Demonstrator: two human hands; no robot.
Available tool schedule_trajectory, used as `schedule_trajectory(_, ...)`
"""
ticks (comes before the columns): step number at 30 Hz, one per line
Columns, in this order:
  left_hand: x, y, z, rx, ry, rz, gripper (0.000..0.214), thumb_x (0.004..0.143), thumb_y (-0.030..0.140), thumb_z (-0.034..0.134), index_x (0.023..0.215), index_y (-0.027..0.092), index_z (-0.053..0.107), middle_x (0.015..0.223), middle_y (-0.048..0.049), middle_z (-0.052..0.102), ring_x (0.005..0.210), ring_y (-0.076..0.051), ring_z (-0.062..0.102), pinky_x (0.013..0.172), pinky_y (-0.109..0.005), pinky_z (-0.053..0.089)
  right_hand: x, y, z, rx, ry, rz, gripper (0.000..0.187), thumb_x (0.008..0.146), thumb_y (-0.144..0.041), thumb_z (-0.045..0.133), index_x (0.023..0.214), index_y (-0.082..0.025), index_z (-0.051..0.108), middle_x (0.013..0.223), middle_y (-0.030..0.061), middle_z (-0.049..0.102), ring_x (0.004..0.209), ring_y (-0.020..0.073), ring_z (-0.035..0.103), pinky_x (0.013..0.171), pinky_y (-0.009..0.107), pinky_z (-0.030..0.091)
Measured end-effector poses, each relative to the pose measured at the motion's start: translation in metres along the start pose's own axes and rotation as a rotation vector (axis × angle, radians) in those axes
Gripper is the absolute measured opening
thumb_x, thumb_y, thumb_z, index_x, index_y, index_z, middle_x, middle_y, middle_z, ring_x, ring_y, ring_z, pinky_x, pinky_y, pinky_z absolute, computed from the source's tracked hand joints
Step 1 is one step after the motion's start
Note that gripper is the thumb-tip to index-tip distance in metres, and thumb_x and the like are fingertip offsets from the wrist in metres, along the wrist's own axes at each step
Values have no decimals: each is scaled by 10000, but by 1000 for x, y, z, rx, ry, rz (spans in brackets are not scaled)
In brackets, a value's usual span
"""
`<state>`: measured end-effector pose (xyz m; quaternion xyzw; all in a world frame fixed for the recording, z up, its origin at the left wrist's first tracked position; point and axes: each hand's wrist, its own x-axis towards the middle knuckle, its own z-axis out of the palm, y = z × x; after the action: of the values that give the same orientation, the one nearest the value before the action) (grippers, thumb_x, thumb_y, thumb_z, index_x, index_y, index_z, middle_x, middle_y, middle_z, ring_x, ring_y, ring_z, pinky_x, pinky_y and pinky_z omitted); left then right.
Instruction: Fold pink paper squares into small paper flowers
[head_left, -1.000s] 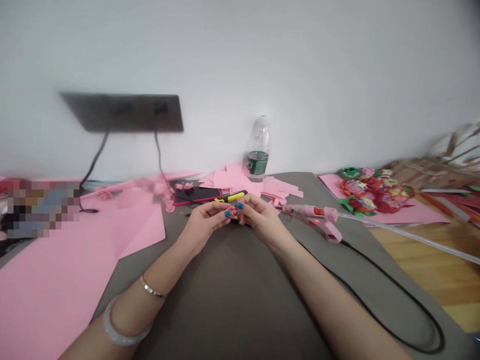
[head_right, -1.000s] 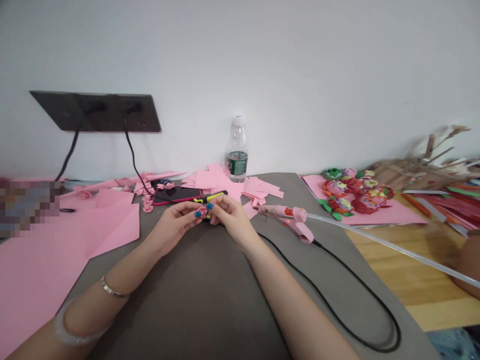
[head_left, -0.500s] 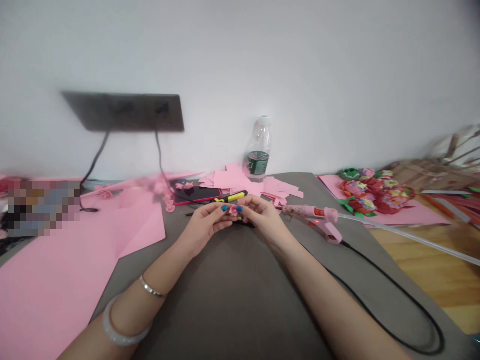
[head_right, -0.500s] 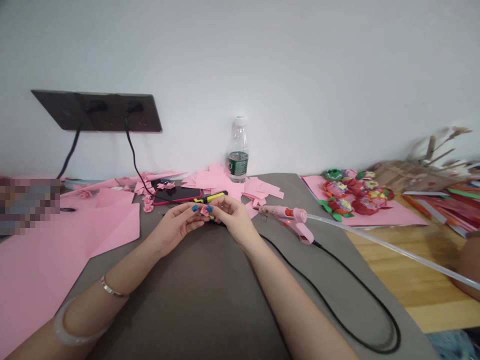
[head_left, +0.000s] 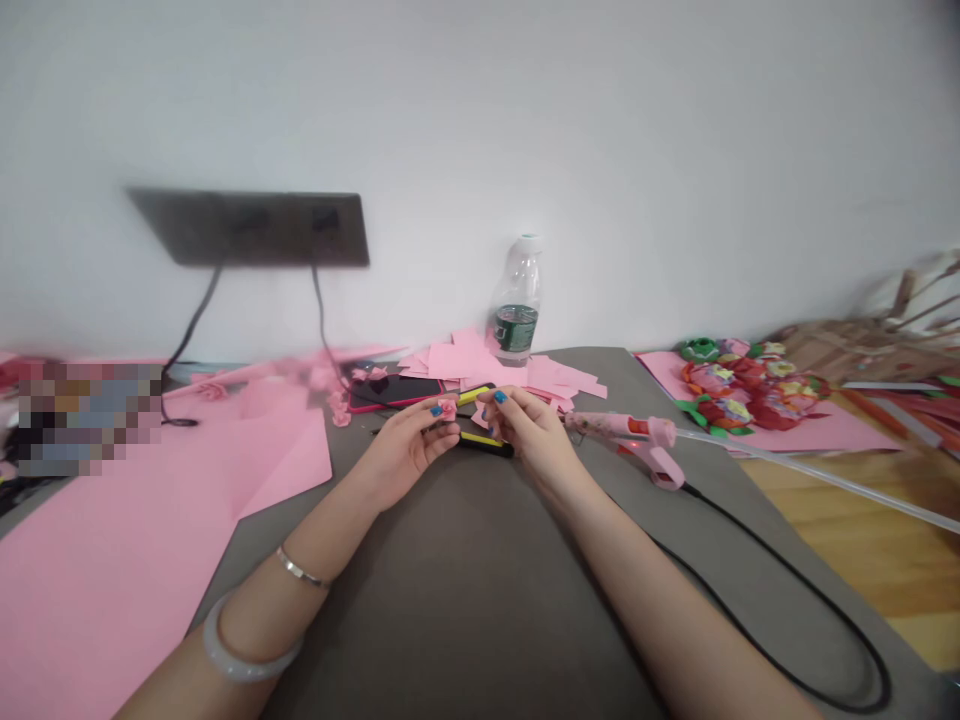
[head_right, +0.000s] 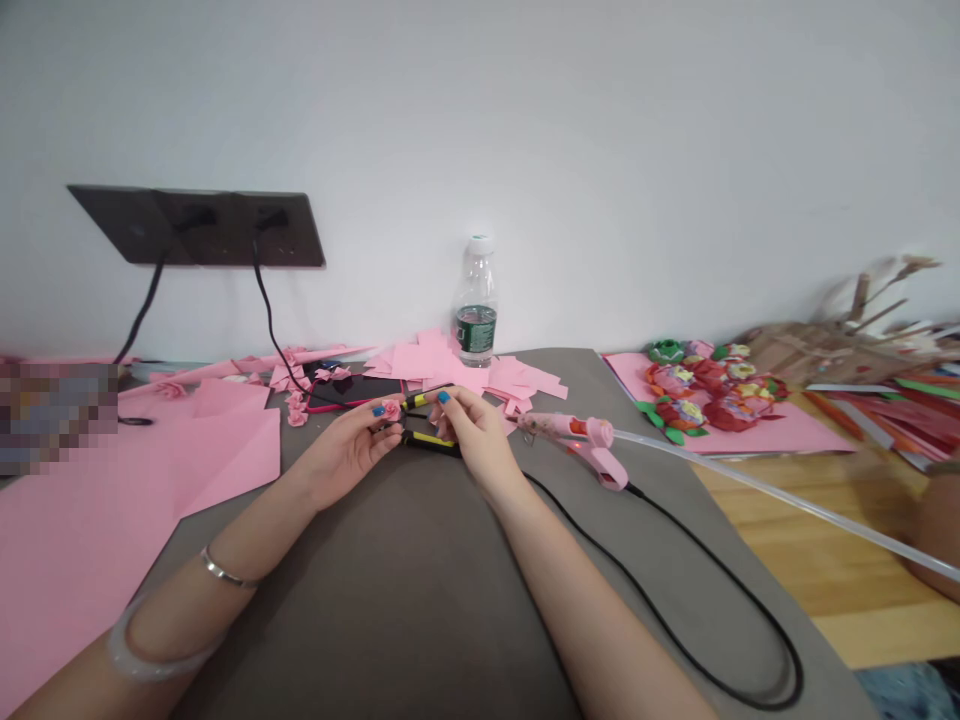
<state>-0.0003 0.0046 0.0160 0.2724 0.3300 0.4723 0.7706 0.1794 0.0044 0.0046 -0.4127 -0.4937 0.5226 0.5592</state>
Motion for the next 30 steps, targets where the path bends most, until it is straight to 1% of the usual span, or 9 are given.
schedule_trajectory(4,-2,-2,0,23,-26,-11,123,757,126,753,880,134,748,823,-28,732,701,-106,697,689,-192,588,-2,-5,1,-54,5,-39,321,778,-516,690,830,-201,653,675,-14,570,532,102,475,504,240,374)
schedule_trajectory(8,-2,-5,-1,83,-29,29,203,714,181,818,901,148,747,865,-27,741,733,-100,692,698,-180,570,-6,-9,6,-204,4,-184,225,781,-419,710,807,-211,628,712,3,587,612,138,508,561,269,408)
schedule_trajectory(11,-1,-8,-1,122,-22,80,215,691,211,841,871,153,738,882,-17,736,776,-94,682,746,-180,551,-8,-8,9,-239,-8,-248,153,797,-342,694,774,-212,616,780,22,602,666,150,531,598,282,429)
schedule_trajectory(14,-1,-11,-1,156,-11,124,225,667,215,855,835,156,718,892,-9,727,820,-103,670,782,-201,539,-9,-6,10,-273,-13,-266,114,788,-295,692,775,-208,620,832,30,610,665,145,535,605,286,444)
schedule_trajectory(17,-1,-14,-3,210,-19,175,232,673,225,847,845,163,705,880,-4,713,822,-112,658,769,-218,538,-8,-4,10,-315,-7,-267,93,782,-275,678,766,-200,625,826,31,610,669,147,541,609,285,451)
schedule_trajectory(21,1,-17,-6,335,-57,292,232,711,234,813,909,178,705,917,-18,715,865,-130,658,759,-222,535,-8,-1,9,-354,11,-229,89,779,-277,662,774,-193,633,821,31,617,640,136,525,585,274,439)
schedule_trajectory(25,3,-17,-7,440,-62,385,213,700,225,813,880,168,714,920,-30,728,864,-143,673,796,-240,534,-8,2,10,-351,4,-180,104,783,-286,649,780,-184,632,785,27,620,618,130,508,571,269,425)
schedule_trajectory(27,3,-16,-7,461,-40,383,219,689,239,820,872,167,725,904,-35,738,858,-155,682,795,-254,542,-8,3,11,-357,-1,-184,101,788,-280,641,773,-181,624,770,23,615,608,126,500,560,264,408)
schedule_trajectory(30,3,-15,-8,464,-2,338,241,671,272,833,871,164,751,875,-46,754,814,-162,692,747,-259,556,-9,2,10,-409,-14,-245,66,797,-236,621,762,-180,615,754,14,591,594,118,481,536,253,378)
